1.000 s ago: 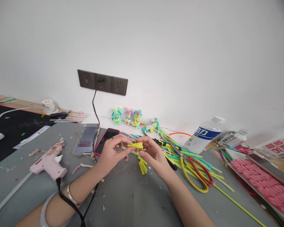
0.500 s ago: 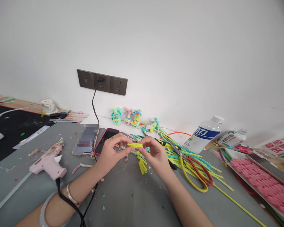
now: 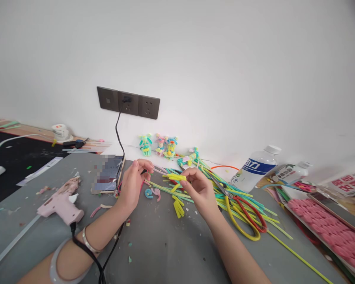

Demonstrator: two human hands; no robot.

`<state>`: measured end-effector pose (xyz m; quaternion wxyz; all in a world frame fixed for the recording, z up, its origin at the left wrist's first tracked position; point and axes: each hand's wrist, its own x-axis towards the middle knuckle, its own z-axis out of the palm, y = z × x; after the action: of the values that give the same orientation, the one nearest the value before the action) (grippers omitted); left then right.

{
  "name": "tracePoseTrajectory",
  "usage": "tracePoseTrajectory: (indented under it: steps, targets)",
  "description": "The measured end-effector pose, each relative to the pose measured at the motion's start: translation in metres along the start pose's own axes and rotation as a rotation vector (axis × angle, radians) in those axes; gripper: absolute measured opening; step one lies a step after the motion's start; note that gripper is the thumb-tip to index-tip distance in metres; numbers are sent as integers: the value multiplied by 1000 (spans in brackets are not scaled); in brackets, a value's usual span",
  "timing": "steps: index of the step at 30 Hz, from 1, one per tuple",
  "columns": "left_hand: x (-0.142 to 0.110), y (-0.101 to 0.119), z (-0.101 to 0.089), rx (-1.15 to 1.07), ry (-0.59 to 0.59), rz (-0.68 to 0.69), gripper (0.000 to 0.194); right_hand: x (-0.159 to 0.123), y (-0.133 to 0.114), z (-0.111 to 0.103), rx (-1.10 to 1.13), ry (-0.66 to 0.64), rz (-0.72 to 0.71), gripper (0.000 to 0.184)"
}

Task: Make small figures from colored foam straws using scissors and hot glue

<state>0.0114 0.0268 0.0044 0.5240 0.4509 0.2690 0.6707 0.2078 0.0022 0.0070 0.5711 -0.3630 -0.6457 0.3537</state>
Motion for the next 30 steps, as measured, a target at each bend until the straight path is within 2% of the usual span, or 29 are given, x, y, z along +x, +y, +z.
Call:
tracePoseTrajectory:
  steps: [4, 7, 13, 20, 25, 30]
  targets:
    - [4, 5, 2, -20, 132, -44, 44, 2, -1, -2, 22, 39, 19, 11]
    - [5, 7, 1, -15, 152, -75, 42, 3, -1, -3, 39, 72, 36, 14]
    - [3, 3, -1, 70, 47, -66, 36, 3, -2, -2, 2, 62, -24, 17]
    - [-1, 2, -2, 147, -67, -90, 32, 1, -2, -2, 36, -54, -106, 7]
    - [-1, 3, 1, 38, -108, -123, 46, 0, -1, -1, 35, -58, -46, 12]
    - [-3, 3, 0, 140, -157, -164, 32, 1, -3, -2, -6, 21, 5, 20]
